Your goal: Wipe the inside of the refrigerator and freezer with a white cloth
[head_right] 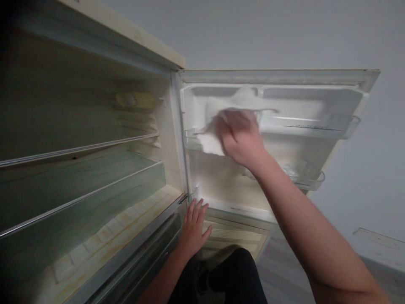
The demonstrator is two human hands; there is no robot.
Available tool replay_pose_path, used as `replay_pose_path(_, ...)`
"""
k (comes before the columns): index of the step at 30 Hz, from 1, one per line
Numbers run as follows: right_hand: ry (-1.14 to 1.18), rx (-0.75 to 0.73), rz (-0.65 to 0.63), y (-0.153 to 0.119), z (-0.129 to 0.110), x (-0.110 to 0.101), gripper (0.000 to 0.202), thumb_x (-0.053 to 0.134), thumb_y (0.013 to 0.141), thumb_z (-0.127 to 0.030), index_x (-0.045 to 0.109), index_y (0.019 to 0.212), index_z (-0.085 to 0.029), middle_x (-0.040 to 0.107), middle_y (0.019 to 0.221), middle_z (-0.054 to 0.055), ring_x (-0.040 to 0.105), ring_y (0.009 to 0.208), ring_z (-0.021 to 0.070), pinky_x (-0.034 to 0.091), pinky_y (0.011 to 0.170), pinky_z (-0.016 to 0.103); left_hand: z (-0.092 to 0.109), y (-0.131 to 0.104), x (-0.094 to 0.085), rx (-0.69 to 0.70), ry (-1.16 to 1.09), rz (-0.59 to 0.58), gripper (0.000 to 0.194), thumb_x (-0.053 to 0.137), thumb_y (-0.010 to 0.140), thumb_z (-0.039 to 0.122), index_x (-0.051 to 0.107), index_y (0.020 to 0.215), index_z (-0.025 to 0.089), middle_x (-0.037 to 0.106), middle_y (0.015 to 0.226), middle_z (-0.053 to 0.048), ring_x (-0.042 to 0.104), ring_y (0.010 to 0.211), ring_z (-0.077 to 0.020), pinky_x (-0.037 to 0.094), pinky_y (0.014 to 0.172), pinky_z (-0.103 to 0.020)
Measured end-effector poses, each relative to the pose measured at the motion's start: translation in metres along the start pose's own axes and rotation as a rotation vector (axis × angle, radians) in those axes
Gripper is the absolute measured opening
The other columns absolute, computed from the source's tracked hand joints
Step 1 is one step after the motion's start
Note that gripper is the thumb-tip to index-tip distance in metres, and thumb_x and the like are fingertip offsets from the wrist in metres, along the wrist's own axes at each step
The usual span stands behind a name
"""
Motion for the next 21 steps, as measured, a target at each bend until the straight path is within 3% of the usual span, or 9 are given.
replay_pose_path(3,-0.017,-0.036,-0.246,0.048,-0.015,0.026,0.066,0.025,0.105,-0.056,0.069,0.121,-0.010,0.070,0.119,0.020,0.061,0.116,0.0325,0.043,0.099,0.041,0.001,0.001,0.000,-0.004,-0.020,0.009,0.064,0.063,0.091,0.025,0.041,0.151,0.020,0.042,0.161,-0.013,0.024,0.156,-0.0338,0.030,0.123,-0.058)
replay_pose_path(5,0.019,-0.060,-0.437,0.064,-0.023,0.042,0.072,0.027,0.104,-0.065,0.071,0.120,-0.011,0.071,0.121,0.018,0.064,0.113,0.0295,0.043,0.098,0.037,0.002,0.002,0.000,-0.002,-0.029,0.014,0.062,0.063,0.091,0.026,0.043,0.150,0.020,0.045,0.159,-0.013,0.026,0.155,-0.0336,0.031,0.123,-0.057)
replay_pose_path(7,0.081,-0.079,-0.539,0.072,-0.028,0.051,0.078,0.028,0.100,-0.073,0.073,0.120,-0.012,0.072,0.121,0.016,0.066,0.109,0.0267,0.044,0.096,0.034,0.003,0.002,0.000,-0.007,-0.028,0.028,0.060,0.063,0.091,0.027,0.045,0.148,0.020,0.046,0.158,-0.014,0.027,0.154,-0.0340,0.032,0.122,-0.058)
replay_pose_path(10,0.109,-0.144,-0.567,0.073,-0.032,0.054,0.075,0.038,0.097,-0.074,0.074,0.119,-0.012,0.073,0.117,0.015,0.067,0.103,0.0254,0.045,0.091,0.032,0.004,0.002,-0.001,-0.015,-0.018,0.049,0.059,0.063,0.091,0.028,0.045,0.147,0.018,0.046,0.157,-0.015,0.027,0.154,-0.0347,0.032,0.122,-0.059)
replay_pose_path(14,0.069,-0.250,-0.512,0.067,-0.036,0.050,0.060,0.053,0.095,-0.064,0.073,0.120,-0.014,0.072,0.116,0.014,0.065,0.102,0.0240,0.042,0.087,0.029,0.003,0.002,0.001,-0.005,-0.033,0.031,0.062,0.063,0.092,0.027,0.042,0.150,0.020,0.045,0.158,-0.014,0.026,0.155,-0.0344,0.032,0.122,-0.059)
replay_pose_path(21,0.115,-0.297,-0.528,0.062,-0.037,0.045,0.045,0.054,0.096,-0.054,0.074,0.100,-0.013,0.070,0.088,0.007,0.056,0.076,0.0164,0.034,0.070,0.028,0.006,-0.001,0.004,-0.012,-0.033,0.048,0.064,0.063,0.091,0.026,0.041,0.151,0.020,0.044,0.159,-0.015,0.026,0.155,-0.0362,0.030,0.122,-0.061)
Point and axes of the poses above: each hand's wrist, its own y-axis towards the middle knuckle, its own x-axis out of the palm, z = x × y, the point moved 6 cm from there along y, towards the middle knuckle
